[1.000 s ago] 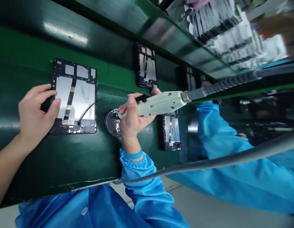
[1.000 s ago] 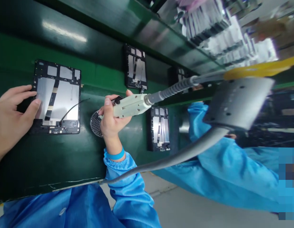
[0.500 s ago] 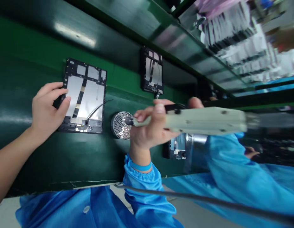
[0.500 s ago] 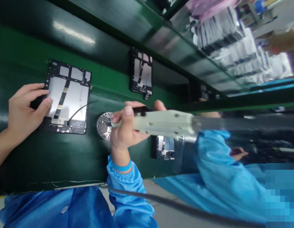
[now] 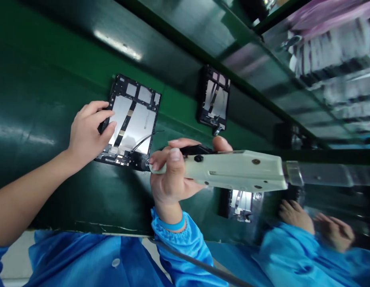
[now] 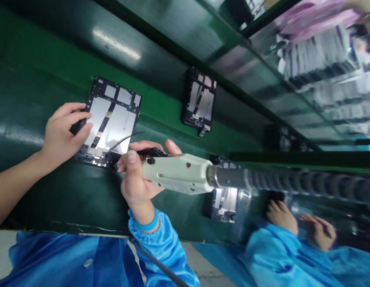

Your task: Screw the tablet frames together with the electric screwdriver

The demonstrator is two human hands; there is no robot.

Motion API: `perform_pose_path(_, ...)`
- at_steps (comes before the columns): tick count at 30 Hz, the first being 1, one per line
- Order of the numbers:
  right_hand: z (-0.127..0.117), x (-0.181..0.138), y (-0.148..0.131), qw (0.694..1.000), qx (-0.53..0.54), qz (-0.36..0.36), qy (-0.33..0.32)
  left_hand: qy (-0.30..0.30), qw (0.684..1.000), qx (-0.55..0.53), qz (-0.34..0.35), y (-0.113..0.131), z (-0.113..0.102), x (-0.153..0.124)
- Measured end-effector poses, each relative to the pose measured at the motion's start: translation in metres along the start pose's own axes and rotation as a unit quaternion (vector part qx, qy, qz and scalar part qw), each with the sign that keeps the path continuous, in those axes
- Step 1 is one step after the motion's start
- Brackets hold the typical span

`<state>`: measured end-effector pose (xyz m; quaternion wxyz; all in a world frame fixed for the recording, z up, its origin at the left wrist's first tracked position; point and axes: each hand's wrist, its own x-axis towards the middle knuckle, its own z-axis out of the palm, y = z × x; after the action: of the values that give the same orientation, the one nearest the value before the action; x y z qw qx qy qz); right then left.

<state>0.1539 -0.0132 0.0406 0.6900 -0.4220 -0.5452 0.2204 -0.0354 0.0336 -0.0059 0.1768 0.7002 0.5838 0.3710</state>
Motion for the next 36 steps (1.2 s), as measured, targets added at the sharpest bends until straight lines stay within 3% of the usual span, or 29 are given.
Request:
perform_pose_path(6, 0.001, -0.003, 0.003, 1.000, 0.001, -0.012, -0.011, 0.007, 1.000, -0.014, -0.010, 0.000, 0.002, 0.000)
perform_pose_path(13, -0.006, -0.007, 0.007, 0.997, 0.008, -0.023, -0.077, 0.003, 1.000, -0.024, -0.009, -0.001, 0.003, 0.000)
perform_pose_path(21, -0.001, -0.013, 0.016, 0.995, -0.019, 0.003, -0.096, 0.063, 0.998, -0.027, 0.014, 0.008, -0.006, -0.010)
perform_pose_path(24, 0.001, 0.000, 0.015, 0.997, 0.003, 0.042, -0.062, 0.014, 0.991, 0.000, 0.130, 0.019, -0.010, -0.029)
perform_pose_path(26, -0.005, 0.013, 0.014, 0.999, 0.009, 0.050, -0.002, -0.058, 0.970, 0.055, 0.228, 0.027, -0.011, -0.045)
perform_pose_path(28, -0.017, 0.027, 0.014, 0.998, 0.010, 0.032, 0.060, -0.113, 0.946, 0.122, 0.277, 0.033, -0.011, -0.059)
perform_pose_path(32, -0.050, 0.039, 0.023, 0.995, 0.015, 0.005, 0.097, -0.148, 0.934, 0.194, 0.263, 0.036, -0.008, -0.075)
perform_pose_path(36, -0.073, 0.037, 0.038, 0.991, -0.009, -0.005, 0.133, -0.126, 0.942, 0.180, 0.253, 0.028, -0.008, -0.079)
